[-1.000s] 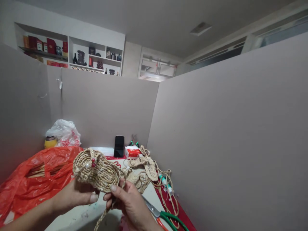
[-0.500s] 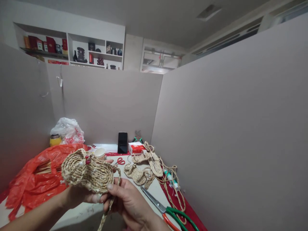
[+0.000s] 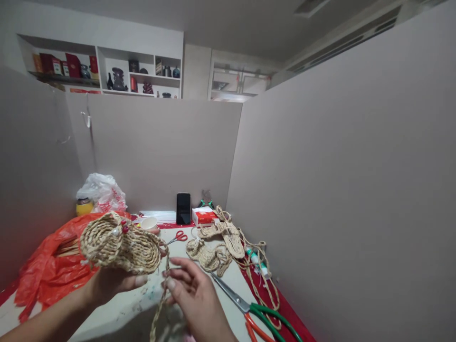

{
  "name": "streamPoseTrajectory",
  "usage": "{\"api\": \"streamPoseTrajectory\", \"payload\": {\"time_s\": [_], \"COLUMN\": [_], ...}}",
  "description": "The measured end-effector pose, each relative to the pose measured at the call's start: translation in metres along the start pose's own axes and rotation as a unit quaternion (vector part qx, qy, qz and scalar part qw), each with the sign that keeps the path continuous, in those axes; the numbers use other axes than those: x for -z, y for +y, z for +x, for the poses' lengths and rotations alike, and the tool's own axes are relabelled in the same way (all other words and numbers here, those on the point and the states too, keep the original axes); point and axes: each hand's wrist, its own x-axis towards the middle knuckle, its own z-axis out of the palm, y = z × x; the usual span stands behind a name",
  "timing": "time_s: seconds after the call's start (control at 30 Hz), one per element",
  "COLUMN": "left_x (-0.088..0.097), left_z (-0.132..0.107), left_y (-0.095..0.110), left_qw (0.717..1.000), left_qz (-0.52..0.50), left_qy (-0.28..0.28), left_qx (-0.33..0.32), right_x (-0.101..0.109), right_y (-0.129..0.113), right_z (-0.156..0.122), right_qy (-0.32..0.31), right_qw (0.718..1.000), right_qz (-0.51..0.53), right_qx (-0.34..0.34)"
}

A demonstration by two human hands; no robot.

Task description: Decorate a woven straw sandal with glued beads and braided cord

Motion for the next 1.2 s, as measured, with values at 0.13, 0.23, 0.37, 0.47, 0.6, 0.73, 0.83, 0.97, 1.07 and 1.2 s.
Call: {"api": "streamPoseTrajectory", "payload": {"time_s": [0.13,0.23,0.37,0.47,0.6,0.73,0.83,0.97,1.07,1.2], "left_x": [0.0,-0.001,-0.001,-0.001,-0.001,-0.001,-0.002,-0.004,-0.005,-0.009], "left_z": [0.001,0.002,0.004,0.005,0.005,0.007,0.008,0.01,0.011,0.012], "left_y": [0.004,0.009,0.009,0.005,0.003,0.005,0.008,0.011,0.01,0.007], "left_qw": [0.995,0.979,0.958,0.951,0.945,0.947,0.947,0.949,0.95,0.96], "left_qz": [-0.095,-0.198,-0.281,-0.3,-0.313,-0.309,-0.309,-0.298,-0.286,-0.256], "left_qy": [-0.028,-0.048,-0.062,-0.072,-0.089,-0.079,-0.076,-0.092,-0.107,-0.087], "left_qx": [0.0,0.004,0.004,0.008,0.027,0.038,0.037,0.036,0.06,0.069], "right_x": [0.03,0.049,0.052,0.042,0.03,0.027,0.027,0.028,0.025,0.019], "right_y": [0.006,-0.003,-0.016,-0.022,-0.029,-0.034,-0.034,-0.03,-0.021,-0.007], "right_z": [-0.002,0.003,0.014,0.019,0.021,0.023,0.024,0.021,0.016,0.01], "right_qy": [0.062,-0.009,-0.087,-0.134,-0.193,-0.235,-0.241,-0.226,-0.176,-0.112], "right_qw": [0.883,0.706,0.57,0.507,0.483,0.48,0.498,0.593,0.714,0.825], "right_qz": [-0.334,-0.494,-0.582,-0.589,-0.588,-0.598,-0.59,-0.529,-0.433,-0.321], "right_qx": [0.325,0.506,0.573,0.614,0.619,0.597,0.589,0.563,0.521,0.452]}}
